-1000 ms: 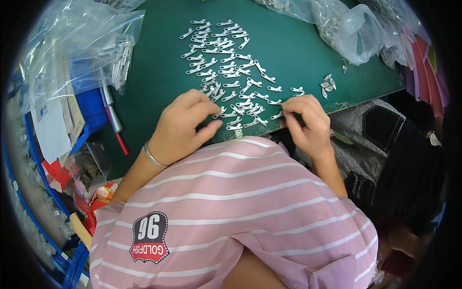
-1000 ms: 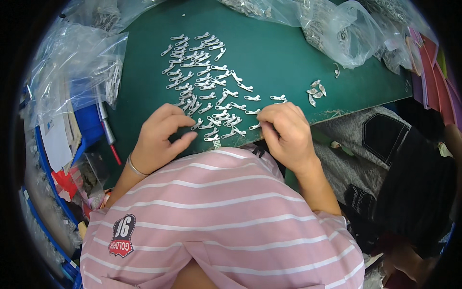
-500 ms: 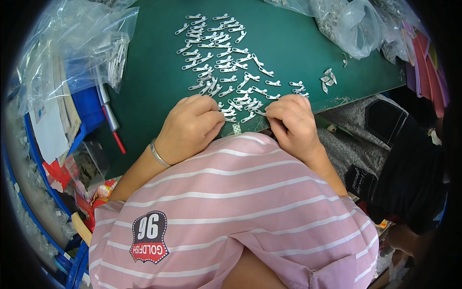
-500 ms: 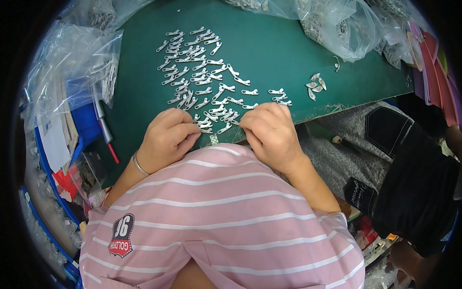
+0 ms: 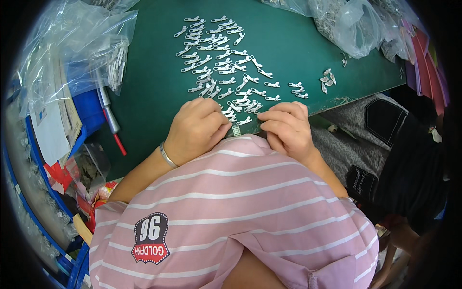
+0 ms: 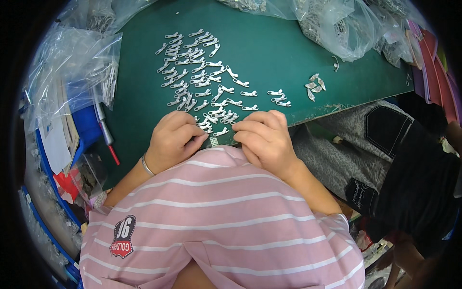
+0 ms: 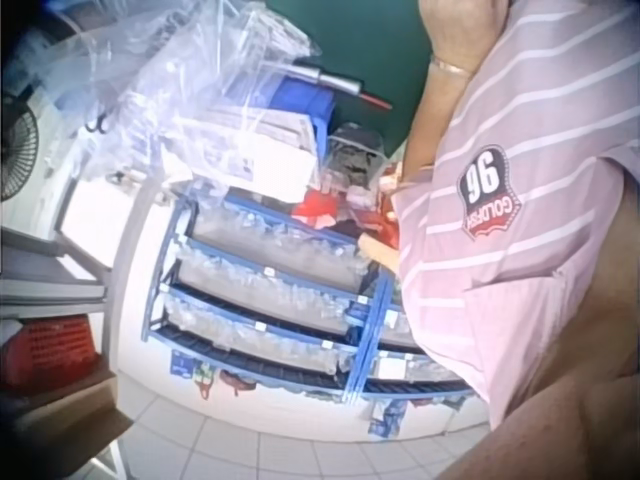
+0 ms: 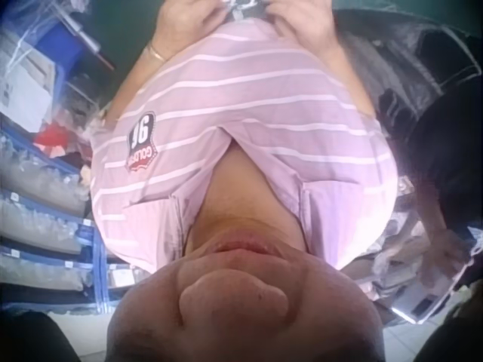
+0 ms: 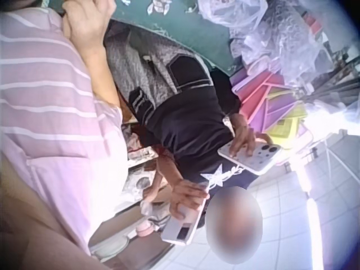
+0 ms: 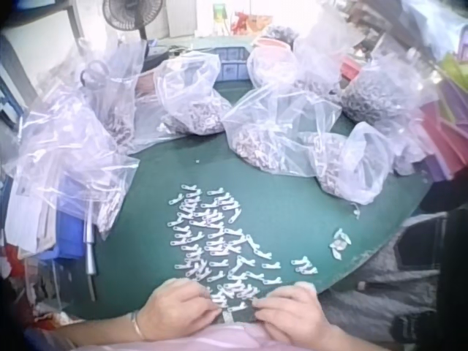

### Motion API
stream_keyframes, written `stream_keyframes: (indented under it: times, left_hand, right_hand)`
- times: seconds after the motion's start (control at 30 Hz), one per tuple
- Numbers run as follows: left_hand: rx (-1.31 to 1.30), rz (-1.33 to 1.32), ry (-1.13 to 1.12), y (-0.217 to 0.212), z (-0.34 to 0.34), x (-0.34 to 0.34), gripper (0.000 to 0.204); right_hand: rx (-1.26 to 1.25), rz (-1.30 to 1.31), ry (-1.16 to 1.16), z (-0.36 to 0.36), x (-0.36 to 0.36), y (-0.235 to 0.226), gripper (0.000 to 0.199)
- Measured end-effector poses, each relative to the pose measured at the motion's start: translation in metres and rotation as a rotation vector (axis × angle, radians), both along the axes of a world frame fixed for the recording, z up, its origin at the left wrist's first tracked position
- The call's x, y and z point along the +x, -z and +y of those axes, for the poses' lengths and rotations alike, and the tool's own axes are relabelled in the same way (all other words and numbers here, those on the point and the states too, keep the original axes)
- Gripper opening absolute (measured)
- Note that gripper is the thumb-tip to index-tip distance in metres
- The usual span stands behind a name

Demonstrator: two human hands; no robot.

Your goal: The person sorts through a pile of small metal components on a table by hand, picking them up and placing them into various plastic bags.

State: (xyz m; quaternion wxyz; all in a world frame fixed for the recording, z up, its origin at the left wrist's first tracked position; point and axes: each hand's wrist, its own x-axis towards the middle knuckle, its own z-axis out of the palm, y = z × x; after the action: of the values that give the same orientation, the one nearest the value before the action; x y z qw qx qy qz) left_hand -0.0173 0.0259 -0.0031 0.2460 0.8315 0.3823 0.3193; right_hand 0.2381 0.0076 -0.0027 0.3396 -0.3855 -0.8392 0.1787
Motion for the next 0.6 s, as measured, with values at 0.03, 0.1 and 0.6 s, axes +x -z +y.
stream_keyframes:
  times: [0.03,0.1,0.6]
  left_hand:
    - [-0.005,-0.019,-0.026,-0.001,0.0,0.0,0.02]
    - [-0.016,-0.057,-0.077,-0.005,0.001,-0.001,0.021]
    - [-0.015,0.144,0.042,-0.015,0.007,0.001,0.034]
  right_hand:
    - [0.001,-0.011,0.021,-0.001,0.0,0.0,0.021]
    - [0.002,-0.035,0.065,-0.003,-0.001,-0.001,0.022]
    - [-0.001,-0.059,0.005,-0.008,-0.008,0.012,0.024]
